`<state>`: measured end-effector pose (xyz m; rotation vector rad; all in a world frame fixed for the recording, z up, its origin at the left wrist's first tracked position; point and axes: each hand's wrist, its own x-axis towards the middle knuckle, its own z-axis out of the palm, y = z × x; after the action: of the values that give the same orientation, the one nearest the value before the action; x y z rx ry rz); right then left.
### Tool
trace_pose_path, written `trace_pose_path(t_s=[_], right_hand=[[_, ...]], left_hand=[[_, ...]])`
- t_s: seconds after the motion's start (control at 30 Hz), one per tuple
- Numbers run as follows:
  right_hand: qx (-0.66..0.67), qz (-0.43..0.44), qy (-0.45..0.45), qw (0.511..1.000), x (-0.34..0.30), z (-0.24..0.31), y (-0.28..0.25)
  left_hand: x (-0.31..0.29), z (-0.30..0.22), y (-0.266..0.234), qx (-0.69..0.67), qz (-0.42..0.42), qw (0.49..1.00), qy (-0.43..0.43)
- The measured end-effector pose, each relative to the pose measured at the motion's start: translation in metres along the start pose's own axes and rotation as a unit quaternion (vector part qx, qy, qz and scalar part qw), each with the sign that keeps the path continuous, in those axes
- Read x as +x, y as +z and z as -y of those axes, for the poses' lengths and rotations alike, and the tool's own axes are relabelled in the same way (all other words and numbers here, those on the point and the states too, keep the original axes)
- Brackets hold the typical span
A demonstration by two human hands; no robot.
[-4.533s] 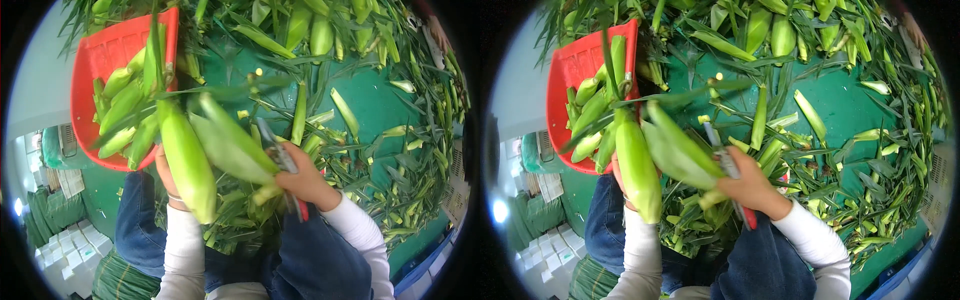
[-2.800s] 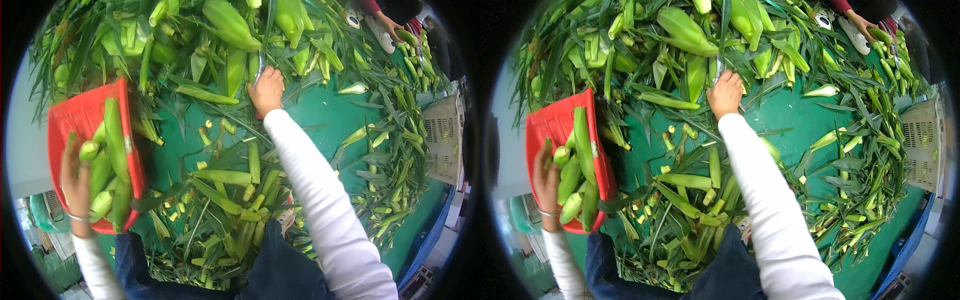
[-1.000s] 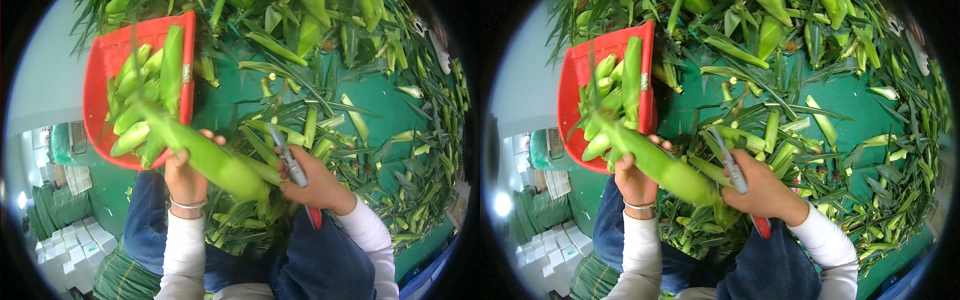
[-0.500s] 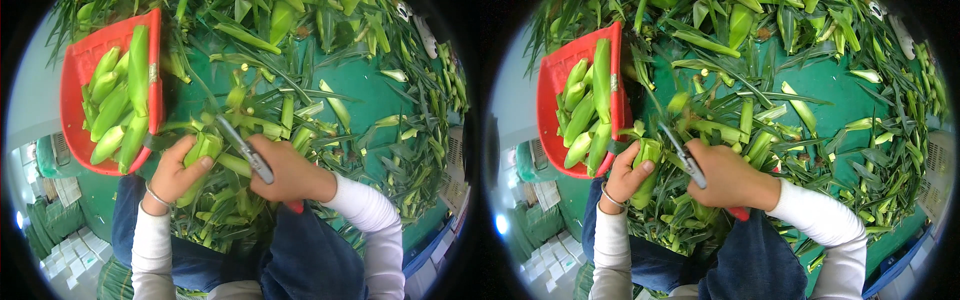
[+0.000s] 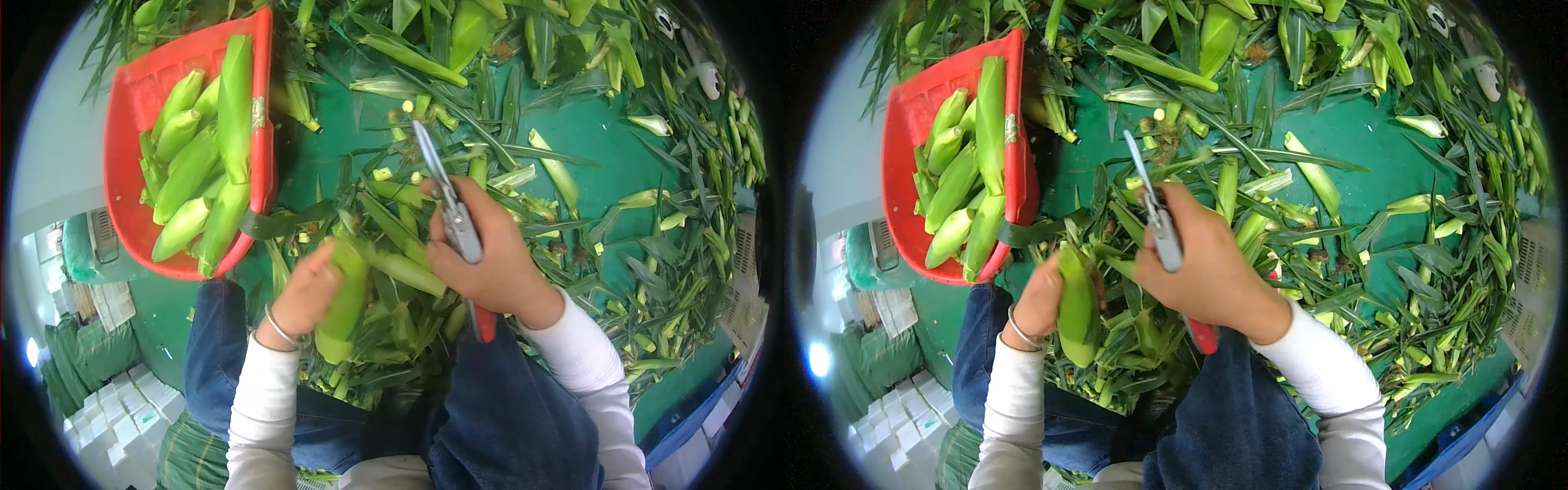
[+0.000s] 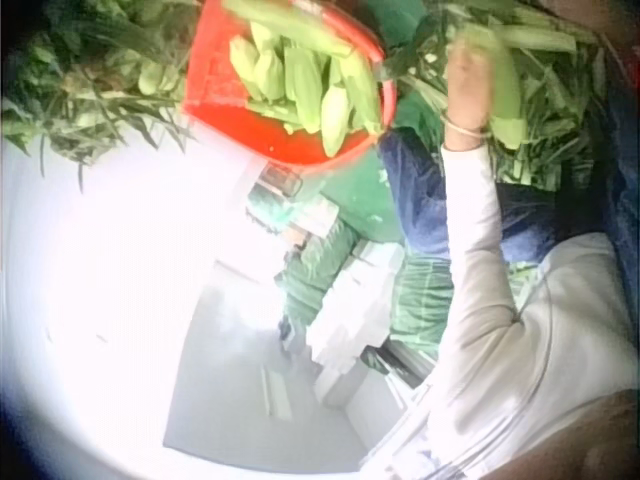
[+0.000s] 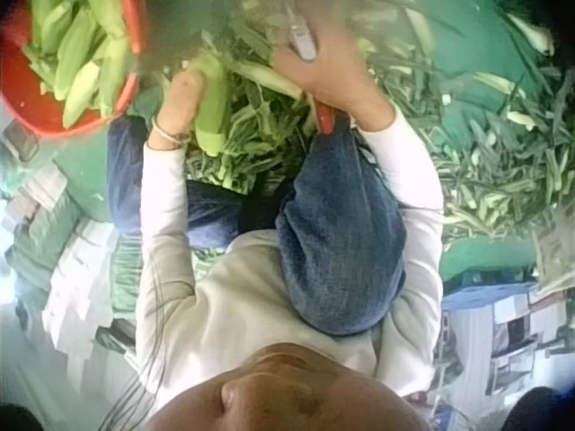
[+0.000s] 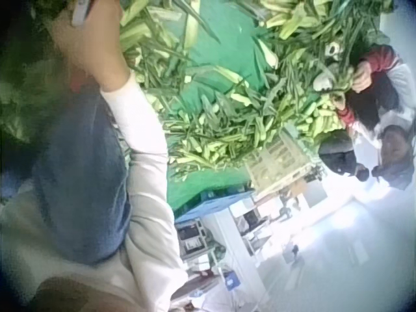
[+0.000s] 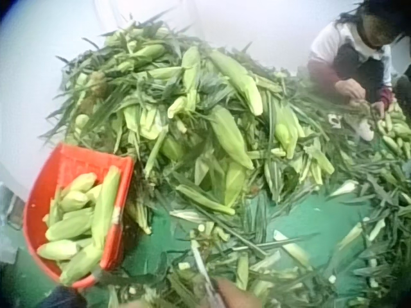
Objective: The person trims the ends and husks of corn using shears and places the trimmed corn into a red plastic bin.
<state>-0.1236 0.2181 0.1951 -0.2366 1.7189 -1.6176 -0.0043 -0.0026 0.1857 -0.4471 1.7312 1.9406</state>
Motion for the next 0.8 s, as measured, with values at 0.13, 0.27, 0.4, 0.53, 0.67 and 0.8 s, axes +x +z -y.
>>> trace_pose_path(t_s=[0.13, 0.27, 0.4, 0.53, 0.67, 0.8], right_hand=[[-0.208, 0.068, -0.183, 0.958, -0.016, -0.021, 0.002], [-0.206, 0.035, -0.179, 0.961, -0.001, -0.021, 0.029], [-0.089, -0.068, -0.066, 0.991, 0.029, -0.006, 0.009], [-0.057, 0.069, -0.044, 0.995, 0.004, -0.024, 0.007], [-0.03, 0.158, 0.004, 0.987, -0.002, -0.031, 0.024], [0.029, 0.195, -0.031, 0.98, -0.008, -0.052, 0.026]], left_hand=[[0.013, -0.017, 0.016, -0.229, -0.153, 0.96, -0.052], [0.022, 0.002, 0.029, -0.252, -0.134, 0.953, -0.103], [0.007, -0.001, 0.033, -0.241, -0.042, 0.958, -0.151], [0.014, -0.013, 0.011, -0.441, -0.143, 0.886, 0.004], [0.036, -0.04, 0.021, -0.421, -0.123, 0.888, 0.135], [0.035, -0.068, -0.023, -0.239, -0.087, 0.939, 0.231]])
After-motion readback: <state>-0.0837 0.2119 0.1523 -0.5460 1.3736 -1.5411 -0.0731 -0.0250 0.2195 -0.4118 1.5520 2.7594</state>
